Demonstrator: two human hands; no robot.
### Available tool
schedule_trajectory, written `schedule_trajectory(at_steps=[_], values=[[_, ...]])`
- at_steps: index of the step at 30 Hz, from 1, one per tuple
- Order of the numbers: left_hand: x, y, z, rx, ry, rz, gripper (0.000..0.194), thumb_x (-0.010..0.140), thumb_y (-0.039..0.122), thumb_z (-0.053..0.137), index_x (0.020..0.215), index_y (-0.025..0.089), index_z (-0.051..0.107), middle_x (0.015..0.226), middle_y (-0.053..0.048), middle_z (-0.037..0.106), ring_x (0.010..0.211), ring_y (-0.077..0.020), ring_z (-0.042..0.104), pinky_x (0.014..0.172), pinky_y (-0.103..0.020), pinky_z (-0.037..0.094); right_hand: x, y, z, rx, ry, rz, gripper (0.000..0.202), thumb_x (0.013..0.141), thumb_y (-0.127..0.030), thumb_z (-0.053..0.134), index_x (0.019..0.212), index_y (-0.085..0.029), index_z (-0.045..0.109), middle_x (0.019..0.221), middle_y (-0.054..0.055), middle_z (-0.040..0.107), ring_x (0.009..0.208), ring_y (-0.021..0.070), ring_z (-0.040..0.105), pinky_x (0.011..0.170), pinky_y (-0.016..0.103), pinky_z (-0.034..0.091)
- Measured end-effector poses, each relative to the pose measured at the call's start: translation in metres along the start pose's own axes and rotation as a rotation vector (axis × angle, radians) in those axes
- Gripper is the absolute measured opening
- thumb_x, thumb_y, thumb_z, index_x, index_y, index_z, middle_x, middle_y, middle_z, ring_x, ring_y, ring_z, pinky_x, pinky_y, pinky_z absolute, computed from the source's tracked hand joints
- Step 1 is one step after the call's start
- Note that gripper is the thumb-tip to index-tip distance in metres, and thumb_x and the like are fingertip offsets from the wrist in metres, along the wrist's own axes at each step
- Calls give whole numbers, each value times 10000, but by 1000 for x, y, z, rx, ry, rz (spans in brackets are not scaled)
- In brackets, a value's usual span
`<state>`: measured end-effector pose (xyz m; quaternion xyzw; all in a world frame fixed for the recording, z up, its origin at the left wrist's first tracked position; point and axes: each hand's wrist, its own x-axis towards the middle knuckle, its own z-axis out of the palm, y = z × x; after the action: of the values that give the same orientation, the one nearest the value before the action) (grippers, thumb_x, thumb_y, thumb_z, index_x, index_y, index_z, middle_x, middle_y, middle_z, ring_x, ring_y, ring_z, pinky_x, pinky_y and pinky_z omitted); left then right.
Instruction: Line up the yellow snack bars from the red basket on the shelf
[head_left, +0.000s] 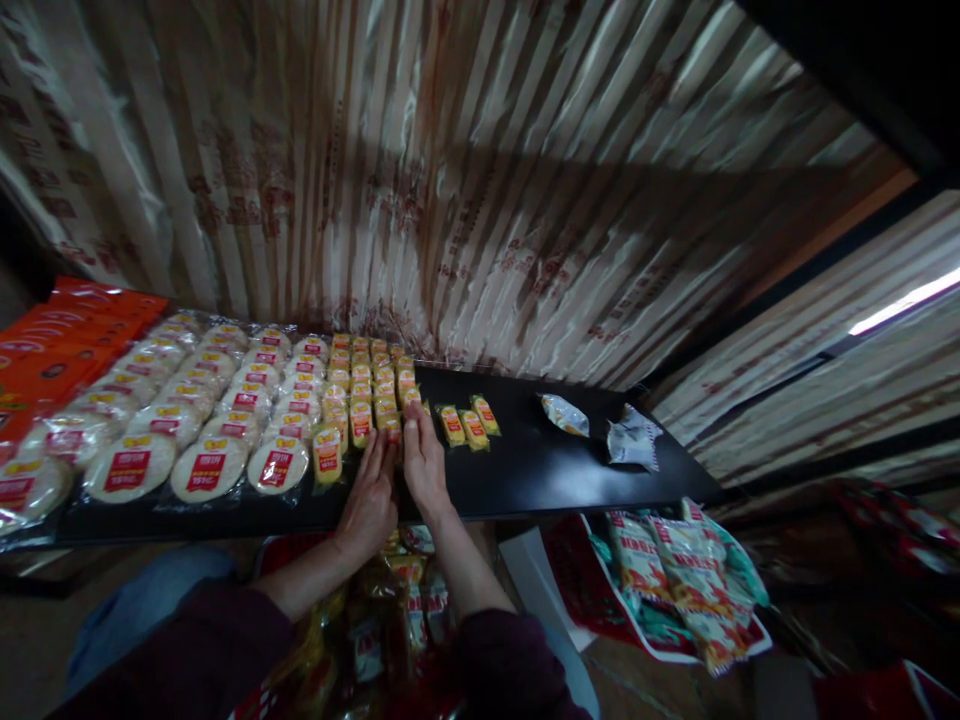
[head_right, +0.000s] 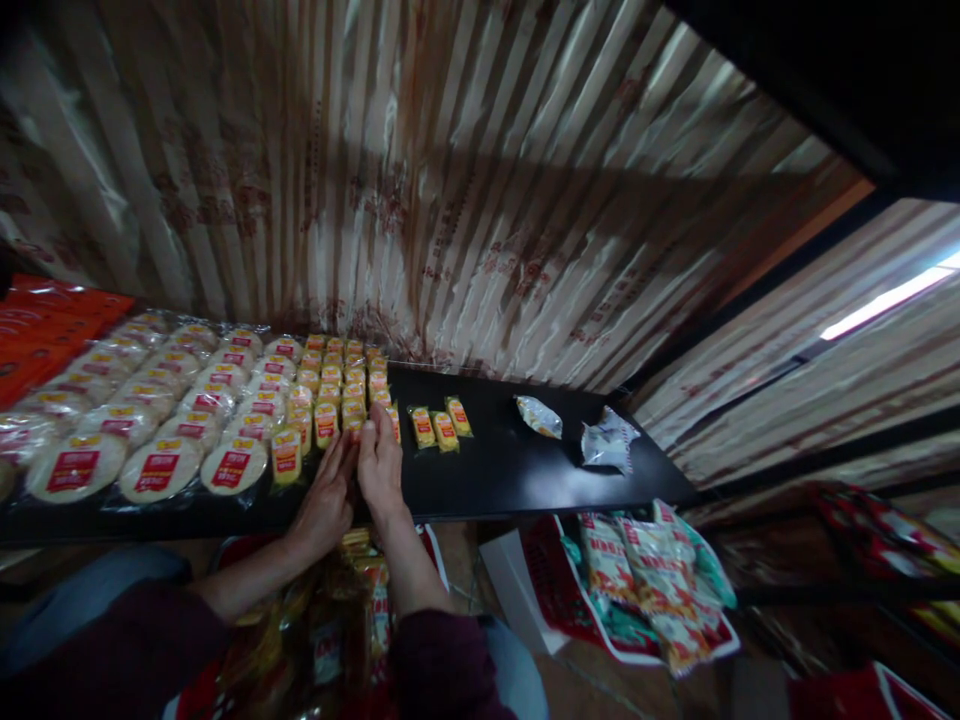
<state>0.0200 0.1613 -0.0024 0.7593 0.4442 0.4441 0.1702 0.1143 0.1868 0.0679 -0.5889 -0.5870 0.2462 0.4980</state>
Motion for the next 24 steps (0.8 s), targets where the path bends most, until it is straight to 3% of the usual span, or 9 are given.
schedule_trajectory(at_steps=[8, 24], values=[[2, 7, -4, 16, -39, -5, 754, 765, -10, 382, 1472, 160, 184, 1568, -118, 112, 1432, -284, -6, 1132, -545, 255, 30, -13, 1, -43, -122, 24, 568, 935, -531, 306, 1340, -174, 483, 1383, 100, 501, 1323, 221, 415, 1121, 424, 296], [8, 7, -2, -26, -50, -48, 834, 743, -5, 406, 1488, 222, 109, 1570, -105, 107, 1433, -294, 58, 1119, -551, 282, 60, -10, 10, -114, -117, 30, 542, 913, -542, 382, 1325, -214, 511, 1286, 79, 595, 1228, 216, 527, 1046, 396, 392]])
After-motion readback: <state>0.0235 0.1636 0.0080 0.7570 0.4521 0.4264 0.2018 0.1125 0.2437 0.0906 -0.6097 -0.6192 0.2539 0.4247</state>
